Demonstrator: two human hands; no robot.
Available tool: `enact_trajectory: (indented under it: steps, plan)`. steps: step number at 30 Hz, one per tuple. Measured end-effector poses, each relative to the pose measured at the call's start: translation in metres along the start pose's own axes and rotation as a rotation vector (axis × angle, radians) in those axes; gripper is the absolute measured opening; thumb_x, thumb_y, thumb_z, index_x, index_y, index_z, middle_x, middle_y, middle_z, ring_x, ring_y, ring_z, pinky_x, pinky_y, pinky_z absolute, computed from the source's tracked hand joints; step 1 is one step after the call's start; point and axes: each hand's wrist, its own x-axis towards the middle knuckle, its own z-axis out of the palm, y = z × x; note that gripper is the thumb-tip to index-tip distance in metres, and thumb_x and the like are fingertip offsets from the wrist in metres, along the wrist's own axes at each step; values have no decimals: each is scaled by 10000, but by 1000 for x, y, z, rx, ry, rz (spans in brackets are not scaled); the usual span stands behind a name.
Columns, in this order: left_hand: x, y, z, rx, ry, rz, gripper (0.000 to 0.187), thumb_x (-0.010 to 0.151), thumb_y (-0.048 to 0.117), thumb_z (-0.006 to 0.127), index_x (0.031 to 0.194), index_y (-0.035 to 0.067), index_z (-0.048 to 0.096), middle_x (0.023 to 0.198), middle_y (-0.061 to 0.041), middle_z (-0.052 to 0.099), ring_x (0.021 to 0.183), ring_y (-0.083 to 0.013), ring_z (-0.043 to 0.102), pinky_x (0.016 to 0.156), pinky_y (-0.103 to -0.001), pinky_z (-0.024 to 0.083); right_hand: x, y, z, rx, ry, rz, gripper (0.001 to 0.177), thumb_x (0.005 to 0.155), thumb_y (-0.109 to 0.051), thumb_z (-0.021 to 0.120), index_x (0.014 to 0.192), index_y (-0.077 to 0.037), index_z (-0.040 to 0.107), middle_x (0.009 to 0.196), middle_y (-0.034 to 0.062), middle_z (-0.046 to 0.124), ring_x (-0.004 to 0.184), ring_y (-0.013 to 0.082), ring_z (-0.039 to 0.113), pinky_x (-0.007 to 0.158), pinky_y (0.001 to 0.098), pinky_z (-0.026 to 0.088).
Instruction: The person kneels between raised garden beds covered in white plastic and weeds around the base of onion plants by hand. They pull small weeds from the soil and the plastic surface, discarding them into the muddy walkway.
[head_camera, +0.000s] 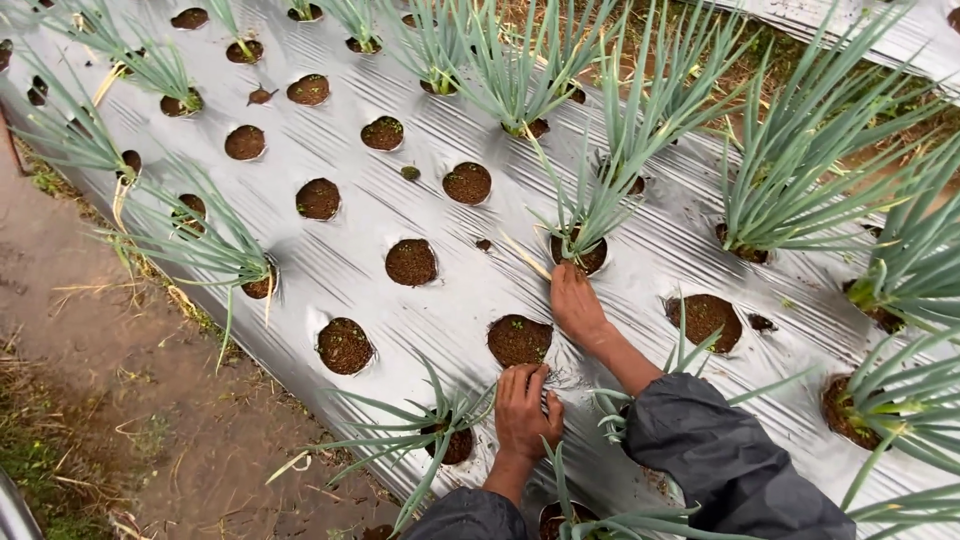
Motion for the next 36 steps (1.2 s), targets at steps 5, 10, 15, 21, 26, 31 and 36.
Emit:
enact_trajectory:
  steps: [5,10,15,21,26,31,36]
  plan:
    - [-2,-3,3,-10,-3,-2,431,874,231,535,1214,11,681,1138,-194,665,1098,-335,610,1025,-516,475,9,-5,-59,214,-286,119,354,973,121,319,1321,108,385,884,182,632,579,266,595,492,357,529]
    - [-1,-2,0,-25,21,10,441,872,239,531,1210,0,683,1139,-201,664,1085,-351,611,1034,-516,464,4,-2,-82,349,-302,146,95,1060,-44,375,1131,0,422,769,122,626,550,281,616,468,392,543]
    - [-4,-5,3,-31,23,14,454,847,239,539,1203,-4,685,1131,-206,662,1081,-354,611,1027,-520,474,-14,2,-50,254,142,-195,310,941,213,312,1227,187,429,846,252,627,629,384,611,558,455,565]
    - [-4,-3,0,-39,-8,-12,448,855,234,535,1208,0,681,1140,-228,676,1076,-360,623,1059,-530,467,3,7,-65,530,-278,76,276,1053,-166,414,1042,67,562,1437,277,421,907,362,693,887,485,649]
    - [-4,-2,-2,-45,-8,-18,436,861,231,535,1202,3,681,1136,-221,673,1074,-351,616,1049,-516,469,21,45,-51,556,-434,146,296,1048,-343,427,1022,-88,576,1003,109,609,866,232,587,848,422,507]
    - [-1,2,-8,-52,21,-1,438,854,211,534,1196,-19,682,1120,-233,668,1062,-365,608,1036,-516,475,21,40,-93,760,-477,273,313,1041,-315,464,989,-74,656,1095,153,698,1040,276,610,947,420,418]
    - [-6,-5,2,-34,-33,-28,445,894,243,519,1234,1,671,1142,-228,669,1084,-355,612,1077,-530,454,13,52,-60,568,-330,143,411,1073,-388,384,1235,-80,603,1185,157,663,1035,305,663,890,476,544]
